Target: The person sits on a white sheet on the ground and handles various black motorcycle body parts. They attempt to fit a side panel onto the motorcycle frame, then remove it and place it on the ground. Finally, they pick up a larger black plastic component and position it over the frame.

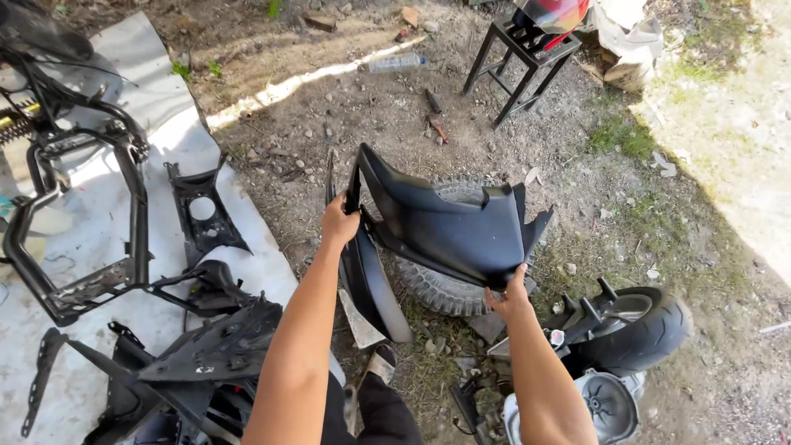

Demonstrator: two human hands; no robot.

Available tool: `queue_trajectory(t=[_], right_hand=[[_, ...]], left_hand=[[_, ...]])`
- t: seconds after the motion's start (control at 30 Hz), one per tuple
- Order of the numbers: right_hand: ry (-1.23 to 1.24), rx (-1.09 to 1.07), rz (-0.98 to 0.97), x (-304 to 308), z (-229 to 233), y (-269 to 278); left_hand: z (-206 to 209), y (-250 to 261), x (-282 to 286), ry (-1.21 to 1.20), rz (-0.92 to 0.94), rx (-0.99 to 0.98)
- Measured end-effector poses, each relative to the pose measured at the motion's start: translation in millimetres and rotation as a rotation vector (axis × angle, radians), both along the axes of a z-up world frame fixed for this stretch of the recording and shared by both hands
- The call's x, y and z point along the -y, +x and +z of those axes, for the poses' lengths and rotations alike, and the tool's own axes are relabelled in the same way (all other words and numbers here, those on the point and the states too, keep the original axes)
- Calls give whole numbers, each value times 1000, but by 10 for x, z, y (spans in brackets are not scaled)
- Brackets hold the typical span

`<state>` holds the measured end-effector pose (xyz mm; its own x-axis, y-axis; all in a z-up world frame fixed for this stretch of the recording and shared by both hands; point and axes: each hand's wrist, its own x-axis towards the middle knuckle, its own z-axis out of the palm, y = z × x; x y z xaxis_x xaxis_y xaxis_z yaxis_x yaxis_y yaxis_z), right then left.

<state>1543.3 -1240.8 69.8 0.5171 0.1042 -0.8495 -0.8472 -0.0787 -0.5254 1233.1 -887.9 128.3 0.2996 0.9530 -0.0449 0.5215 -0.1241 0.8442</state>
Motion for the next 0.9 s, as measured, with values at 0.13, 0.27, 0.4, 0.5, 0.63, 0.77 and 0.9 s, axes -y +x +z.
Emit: queue_trajectory(t=[0.13, 0.27, 0.4, 0.5, 0.63, 0.77, 0.9], right_hand=[[-25, -3, 62, -343, 35, 274], [-81, -41, 58, -722, -93, 412], [-66, -71, 24, -1175, -389, 530], [-73, -41, 63, -1636, -309, 421], [-64, -40, 32, -2265, -700, 482], [-95, -37, 69, -2947, -991, 518], [2, -9, 86, -3416, -1485, 673]], left_hand=[[141, 214, -269, -100, -16, 120], [256, 357, -555, -251, -12, 127], [6, 373, -1049, -258, 7, 75], [-45, 322, -1381, -206, 10, 74], [-444, 314, -2056, -202, 36, 10], [-838, 311, -2816, -203, 51, -13], [-1005, 294, -3420, -180, 23, -18]])
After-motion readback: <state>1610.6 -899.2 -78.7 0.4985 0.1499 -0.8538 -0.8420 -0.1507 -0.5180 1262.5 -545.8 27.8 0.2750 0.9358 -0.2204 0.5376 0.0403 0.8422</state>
